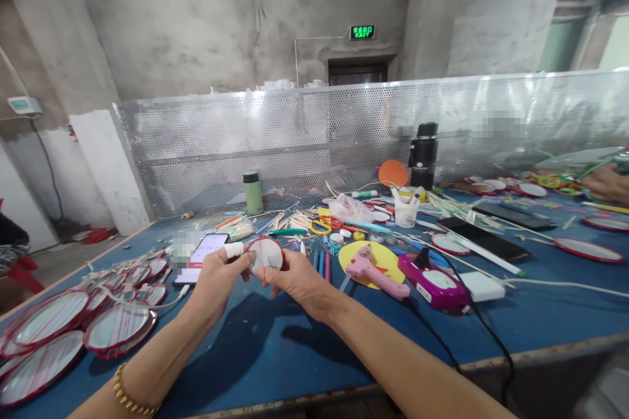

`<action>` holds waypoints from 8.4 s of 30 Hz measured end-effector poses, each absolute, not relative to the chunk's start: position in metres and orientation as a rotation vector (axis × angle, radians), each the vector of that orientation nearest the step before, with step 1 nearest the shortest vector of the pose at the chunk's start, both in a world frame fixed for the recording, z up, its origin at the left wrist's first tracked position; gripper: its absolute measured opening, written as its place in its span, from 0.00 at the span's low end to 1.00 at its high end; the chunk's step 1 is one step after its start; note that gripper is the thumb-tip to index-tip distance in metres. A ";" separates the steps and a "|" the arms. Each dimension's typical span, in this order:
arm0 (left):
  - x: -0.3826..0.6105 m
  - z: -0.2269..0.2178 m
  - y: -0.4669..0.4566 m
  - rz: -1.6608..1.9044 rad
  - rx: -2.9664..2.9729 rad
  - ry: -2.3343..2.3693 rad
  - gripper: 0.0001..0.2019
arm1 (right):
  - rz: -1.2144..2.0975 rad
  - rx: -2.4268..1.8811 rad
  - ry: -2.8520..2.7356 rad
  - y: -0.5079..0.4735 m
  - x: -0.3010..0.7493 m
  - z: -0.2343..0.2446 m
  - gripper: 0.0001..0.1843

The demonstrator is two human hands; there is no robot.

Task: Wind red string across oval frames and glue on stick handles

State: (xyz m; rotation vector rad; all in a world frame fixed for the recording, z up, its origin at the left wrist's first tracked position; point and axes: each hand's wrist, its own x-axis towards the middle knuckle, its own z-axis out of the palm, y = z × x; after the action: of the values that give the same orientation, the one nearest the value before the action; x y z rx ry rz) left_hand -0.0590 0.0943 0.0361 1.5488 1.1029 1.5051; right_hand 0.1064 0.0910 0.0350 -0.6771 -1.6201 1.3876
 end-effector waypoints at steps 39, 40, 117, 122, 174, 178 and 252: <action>-0.062 0.047 0.092 1.460 1.526 1.124 0.13 | 1.619 -0.580 -1.393 0.091 0.099 0.031 0.25; -0.062 0.047 0.092 1.457 1.523 1.118 0.13 | 1.630 -0.576 -1.374 0.091 0.099 0.031 0.24; -0.064 0.025 0.106 1.209 1.485 1.114 0.13 | -0.374 -1.816 -2.466 0.192 0.186 0.064 0.12; -0.065 0.026 0.105 1.221 1.488 1.095 0.12 | -0.297 -1.805 -2.423 0.189 0.193 0.074 0.10; -0.073 0.036 0.106 1.367 1.222 1.050 0.14 | -0.428 -1.591 -2.656 0.092 0.135 0.067 0.10; -0.073 0.035 0.105 1.370 1.252 1.060 0.14 | -0.478 -1.601 -2.738 0.080 0.128 0.057 0.13; -0.062 0.058 0.072 0.986 1.230 0.422 0.14 | 1.771 -0.628 -1.977 0.086 0.160 0.068 0.19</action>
State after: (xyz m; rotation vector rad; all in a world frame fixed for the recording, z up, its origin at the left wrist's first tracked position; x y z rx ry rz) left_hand -0.0624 0.0719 0.0581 1.2299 0.4221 0.9857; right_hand 0.1603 0.0861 0.0678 -0.6284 -1.9770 1.7714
